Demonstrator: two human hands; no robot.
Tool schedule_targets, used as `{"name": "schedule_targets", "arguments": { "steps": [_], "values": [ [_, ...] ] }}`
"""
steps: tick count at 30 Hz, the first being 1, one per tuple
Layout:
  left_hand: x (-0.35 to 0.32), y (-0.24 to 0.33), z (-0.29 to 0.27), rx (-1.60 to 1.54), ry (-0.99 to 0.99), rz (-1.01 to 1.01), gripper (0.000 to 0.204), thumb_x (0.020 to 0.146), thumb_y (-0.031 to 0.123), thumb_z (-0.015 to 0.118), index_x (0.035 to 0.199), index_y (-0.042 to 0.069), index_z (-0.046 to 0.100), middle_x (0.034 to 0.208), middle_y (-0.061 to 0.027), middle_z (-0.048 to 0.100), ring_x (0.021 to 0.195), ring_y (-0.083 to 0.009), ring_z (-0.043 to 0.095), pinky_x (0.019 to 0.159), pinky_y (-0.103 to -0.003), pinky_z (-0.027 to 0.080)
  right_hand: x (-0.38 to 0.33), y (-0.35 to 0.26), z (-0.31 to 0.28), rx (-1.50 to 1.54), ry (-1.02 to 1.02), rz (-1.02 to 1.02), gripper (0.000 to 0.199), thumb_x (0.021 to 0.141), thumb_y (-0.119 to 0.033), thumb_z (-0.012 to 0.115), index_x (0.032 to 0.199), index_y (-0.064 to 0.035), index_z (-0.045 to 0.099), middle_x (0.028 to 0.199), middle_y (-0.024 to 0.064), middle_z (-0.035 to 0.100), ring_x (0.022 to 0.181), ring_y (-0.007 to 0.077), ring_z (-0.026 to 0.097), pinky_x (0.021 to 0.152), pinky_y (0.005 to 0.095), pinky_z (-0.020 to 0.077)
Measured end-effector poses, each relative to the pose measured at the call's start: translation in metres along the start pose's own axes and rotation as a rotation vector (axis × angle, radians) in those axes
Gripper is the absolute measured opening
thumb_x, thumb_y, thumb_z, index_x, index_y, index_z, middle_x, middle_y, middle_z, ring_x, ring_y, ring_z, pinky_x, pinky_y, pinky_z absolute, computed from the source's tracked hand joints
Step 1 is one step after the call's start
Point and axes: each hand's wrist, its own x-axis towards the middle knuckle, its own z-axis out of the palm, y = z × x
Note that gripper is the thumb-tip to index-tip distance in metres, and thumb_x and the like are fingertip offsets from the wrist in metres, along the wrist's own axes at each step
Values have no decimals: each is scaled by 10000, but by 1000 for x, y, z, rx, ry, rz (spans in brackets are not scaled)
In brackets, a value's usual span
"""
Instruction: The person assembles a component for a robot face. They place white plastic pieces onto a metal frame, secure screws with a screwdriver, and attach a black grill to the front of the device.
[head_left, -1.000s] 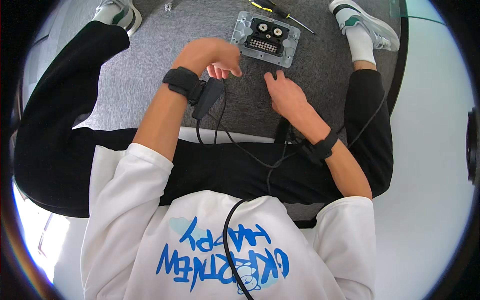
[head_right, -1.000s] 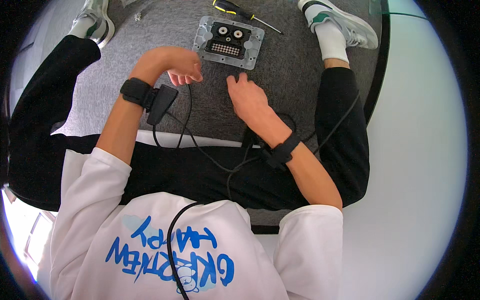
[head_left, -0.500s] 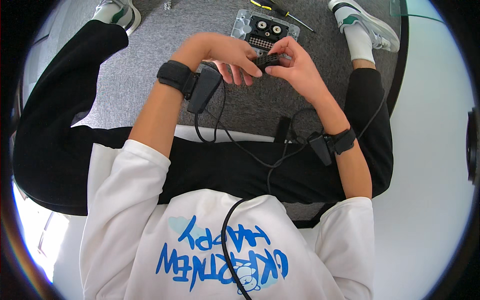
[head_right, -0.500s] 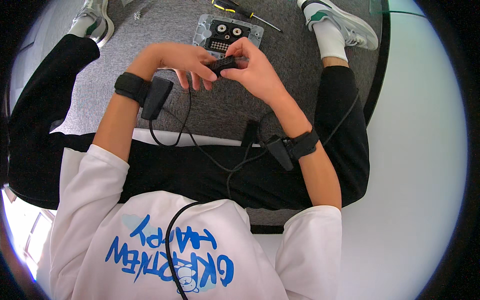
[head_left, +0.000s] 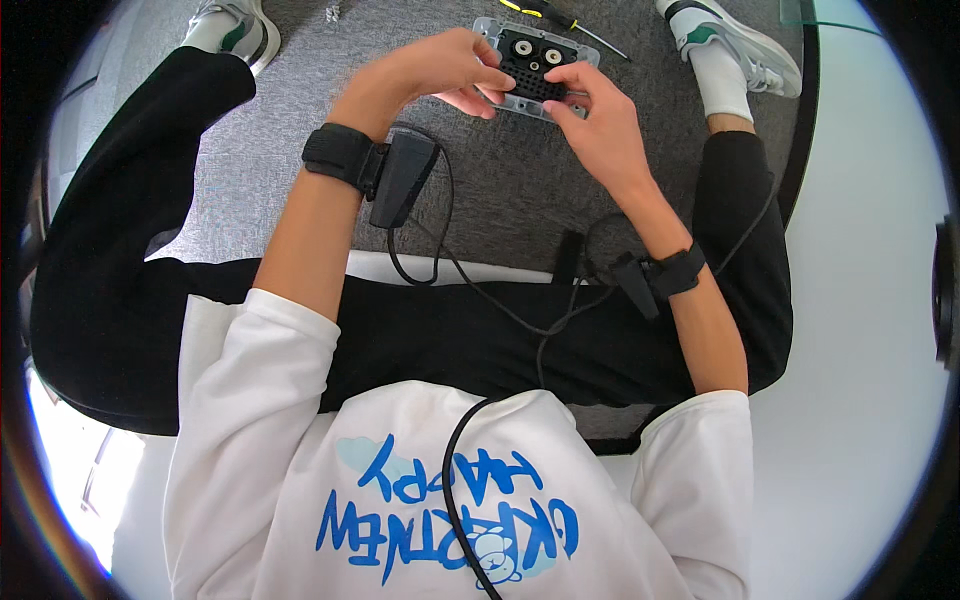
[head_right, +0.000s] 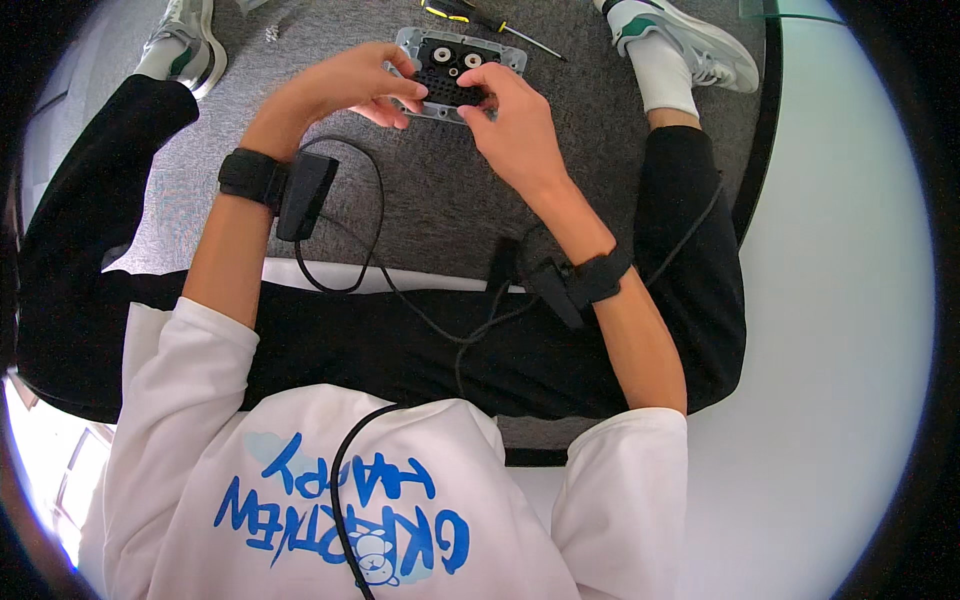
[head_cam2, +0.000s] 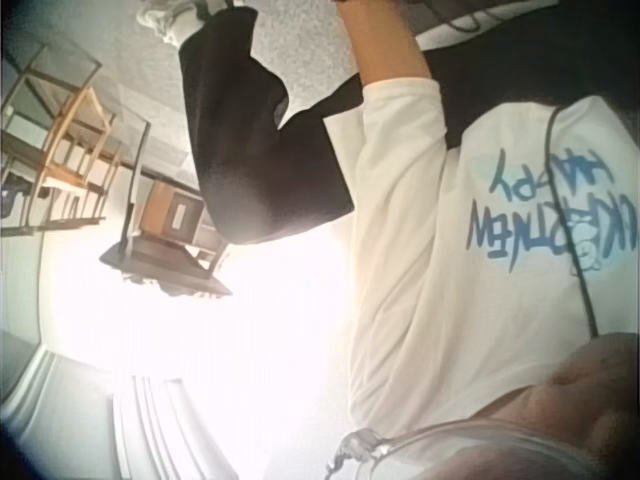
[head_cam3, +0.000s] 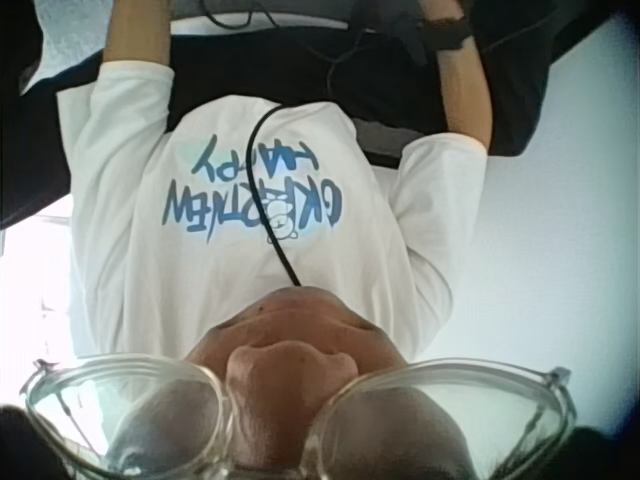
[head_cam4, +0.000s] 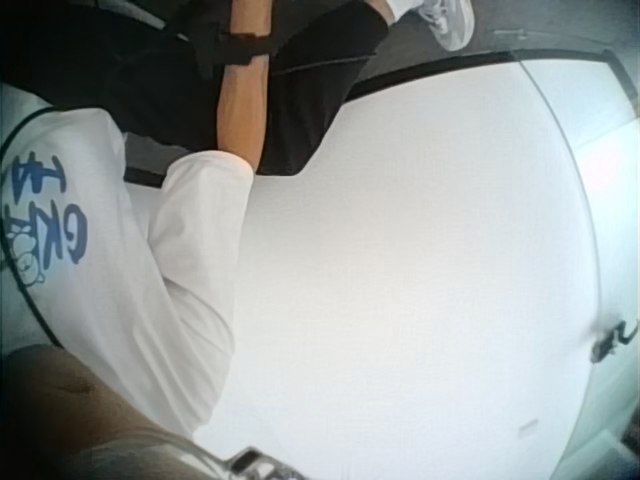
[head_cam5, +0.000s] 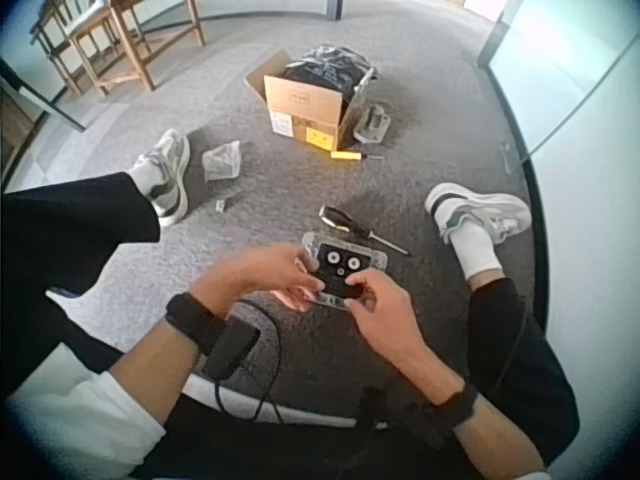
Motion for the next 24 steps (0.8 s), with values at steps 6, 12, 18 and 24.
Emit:
{"name": "schedule_targets", "arguments": {
  "steps": [6, 12, 18, 24],
  "values": [
    [11, -4, -1, 137, 57, -49, 400, 933, 223, 754, 1105, -131, 685, 905, -223, 758, 763, -256, 779, 682, -309, 665, 2, 4, 5, -189, 40, -140, 315, 849, -29, 763, 1148, -48, 666, 1057, 127, 690, 898, 303, 710, 795, 379, 574],
    [15, -13, 0, 154, 99, -3, 335, 930, 196, 745, 1043, -118, 718, 891, -213, 761, 732, -242, 775, 677, -312, 664, 4, 8, 1, -286, 37, -259, 297, 848, -19, 749, 1136, -39, 677, 1061, 139, 697, 940, 350, 700, 818, 416, 577],
    [19, -19, 2, 123, 128, -58, 245, 910, 126, 705, 994, -103, 726, 859, -193, 761, 718, -235, 773, 650, -322, 660, 2, 12, 2, -412, 29, -311, 282, 820, -17, 762, 1094, -42, 700, 1069, 126, 712, 1055, 337, 676, 902, 422, 569],
    [21, -24, -11, 454, 201, -136, 486, 873, 382, 745, 925, -102, 728, 816, -207, 741, 678, -261, 761, 631, -334, 653, 7, 21, 0, -529, 110, -514, 260, 790, -19, 792, 1045, -56, 758, 1095, 75, 722, 1115, 276, 632, 943, 389, 559]
  ]
}}
